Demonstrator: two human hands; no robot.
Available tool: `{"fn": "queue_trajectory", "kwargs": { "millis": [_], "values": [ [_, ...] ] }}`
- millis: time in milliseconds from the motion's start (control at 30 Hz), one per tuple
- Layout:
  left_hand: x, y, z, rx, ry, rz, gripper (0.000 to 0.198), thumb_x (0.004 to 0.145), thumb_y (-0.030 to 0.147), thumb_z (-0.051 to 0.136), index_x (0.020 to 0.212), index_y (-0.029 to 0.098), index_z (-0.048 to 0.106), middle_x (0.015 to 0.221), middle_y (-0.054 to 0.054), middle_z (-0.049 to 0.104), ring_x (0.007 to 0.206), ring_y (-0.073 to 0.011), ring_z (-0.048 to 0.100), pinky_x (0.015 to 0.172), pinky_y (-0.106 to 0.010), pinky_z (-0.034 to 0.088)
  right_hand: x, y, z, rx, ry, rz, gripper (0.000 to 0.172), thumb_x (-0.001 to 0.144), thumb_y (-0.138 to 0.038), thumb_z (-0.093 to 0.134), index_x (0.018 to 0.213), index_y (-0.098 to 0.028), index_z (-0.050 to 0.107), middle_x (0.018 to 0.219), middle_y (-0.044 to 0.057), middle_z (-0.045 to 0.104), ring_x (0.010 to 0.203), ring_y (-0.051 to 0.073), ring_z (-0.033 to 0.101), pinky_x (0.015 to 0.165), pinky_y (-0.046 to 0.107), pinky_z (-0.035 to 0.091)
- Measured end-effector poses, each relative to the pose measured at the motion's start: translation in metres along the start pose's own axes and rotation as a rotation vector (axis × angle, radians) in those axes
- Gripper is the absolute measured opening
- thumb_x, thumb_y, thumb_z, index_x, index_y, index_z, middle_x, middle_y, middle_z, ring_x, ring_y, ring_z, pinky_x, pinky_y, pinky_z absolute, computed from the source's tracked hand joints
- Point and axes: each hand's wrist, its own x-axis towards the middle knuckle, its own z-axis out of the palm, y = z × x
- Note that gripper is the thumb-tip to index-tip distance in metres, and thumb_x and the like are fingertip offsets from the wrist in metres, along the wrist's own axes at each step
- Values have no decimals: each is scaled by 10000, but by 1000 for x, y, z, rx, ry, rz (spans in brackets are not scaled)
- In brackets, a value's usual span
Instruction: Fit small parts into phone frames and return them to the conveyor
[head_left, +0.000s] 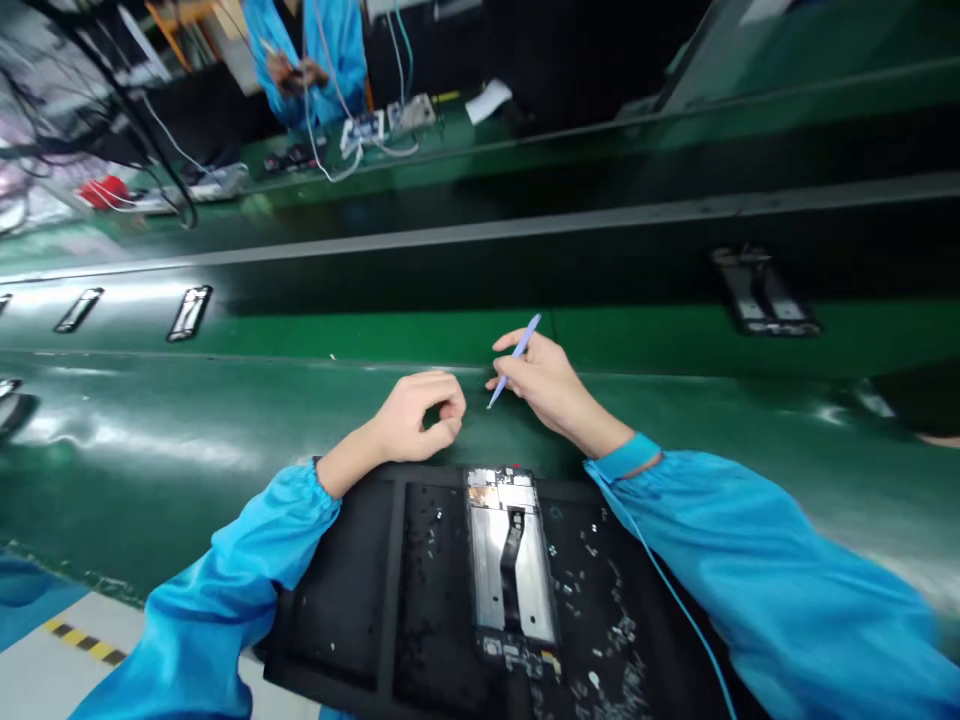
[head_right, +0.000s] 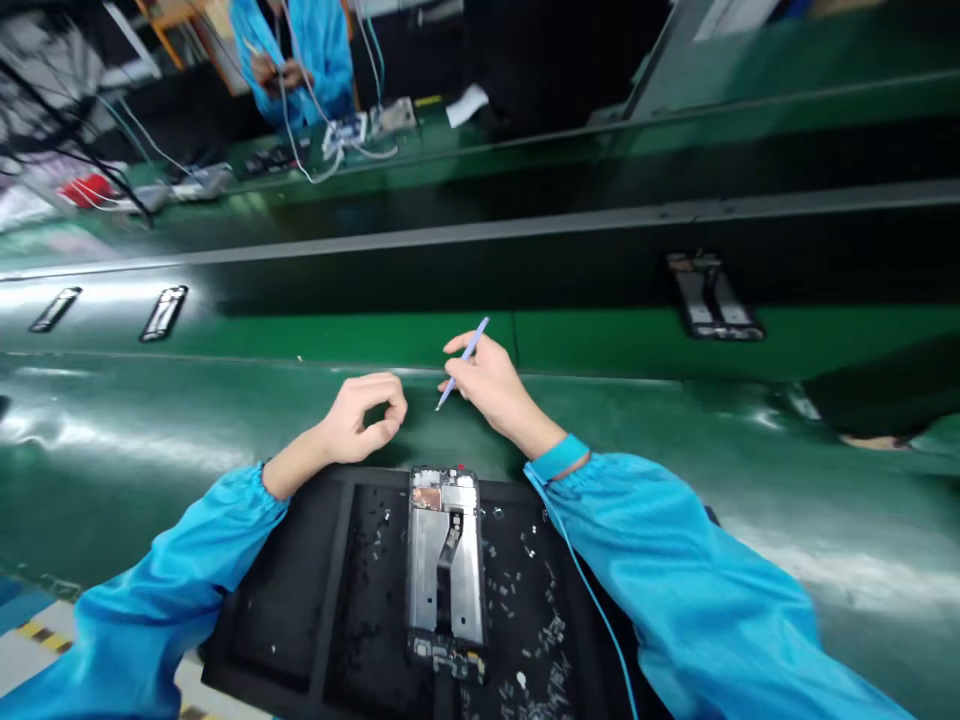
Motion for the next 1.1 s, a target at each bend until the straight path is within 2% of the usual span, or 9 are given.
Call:
{"fn": "queue_trajectory", "kwargs": {
  "millis": [133, 200, 300, 400, 533, 700, 800, 967, 1100],
  "values": [
    [-29, 79, 23, 128, -188, 146, 189, 750, 329, 553, 859, 189, 615, 812, -34, 616, 773, -199, 543, 706, -353, 402, -2, -4, 2, 22, 3, 7, 241, 651, -113, 670, 870, -175, 589, 477, -123, 398, 398, 53, 389, 666, 357, 655],
    [-48, 117, 46, 197, -241, 321, 194, 809, 357, 556, 747, 179, 605, 726, -35, 564, 663, -184, 487, 606, -352, 357, -3, -4, 3, 33, -3, 5, 155, 681, -109, 674, 799, -162, 590, 489, -106, 414, 410, 45, 389, 715, 378, 664],
    [-68, 142, 73, 205, -337, 646, 205, 916, 259, 504, 869, 168, 680, 848, -71, 609, 797, -203, 552, 675, -364, 403, -3, -2, 3, 20, 29, -13, 185, 700, -77, 692, 843, -157, 606, 509, -102, 428, 427, 46, 411, 734, 363, 668],
    [-71, 135, 82, 177, -394, 761, 274, 941, 263, 456, 836, 192, 698, 884, -86, 642, 867, -216, 573, 770, -386, 438, 0, 1, 1, -16, 78, -21, 297, 687, -52, 732, 934, -166, 610, 519, -113, 431, 433, 53, 437, 677, 329, 671],
    [-67, 116, 81, 143, -411, 670, 331, 929, 393, 459, 750, 212, 670, 833, -68, 646, 826, -208, 563, 795, -390, 449, 5, 6, -3, -55, 80, -7, 155, 752, -123, 766, 759, -147, 614, 459, -88, 436, 430, 61, 467, 633, 274, 652],
    [-68, 112, 78, 156, -395, 652, 233, 890, 322, 500, 793, 193, 667, 873, -77, 645, 885, -221, 566, 854, -388, 442, 4, 6, -4, -84, -7, 20, 286, 804, -301, 810, 682, -118, 627, 610, 87, 675, 520, 119, 636, 556, 209, 606],
    [-68, 111, 77, 151, -395, 653, 232, 890, 327, 499, 803, 196, 670, 891, -70, 655, 910, -215, 569, 868, -380, 441, 0, 2, -1, -109, -52, 17, 394, 771, -443, 830, 680, -105, 650, 660, 153, 715, 505, 152, 658, 494, 225, 585],
    [-67, 107, 78, 175, -384, 624, 255, 889, 352, 490, 794, 193, 666, 892, -77, 643, 851, -204, 567, 810, -366, 447, -12, -12, 4, -154, -103, -118, 576, 701, -656, 792, 504, -155, 586, 361, 36, 525, 329, 108, 490, 405, 225, 494],
    [-68, 107, 75, 307, -290, 456, 451, 898, 444, 473, 1150, 113, 647, 1108, -171, 609, 1079, -330, 556, 857, -427, 450, -38, -25, 10, -260, -133, -211, 567, 762, -686, 721, 556, -167, 619, 312, -12, 464, 278, 85, 399, 353, 216, 386]
  ]
}}
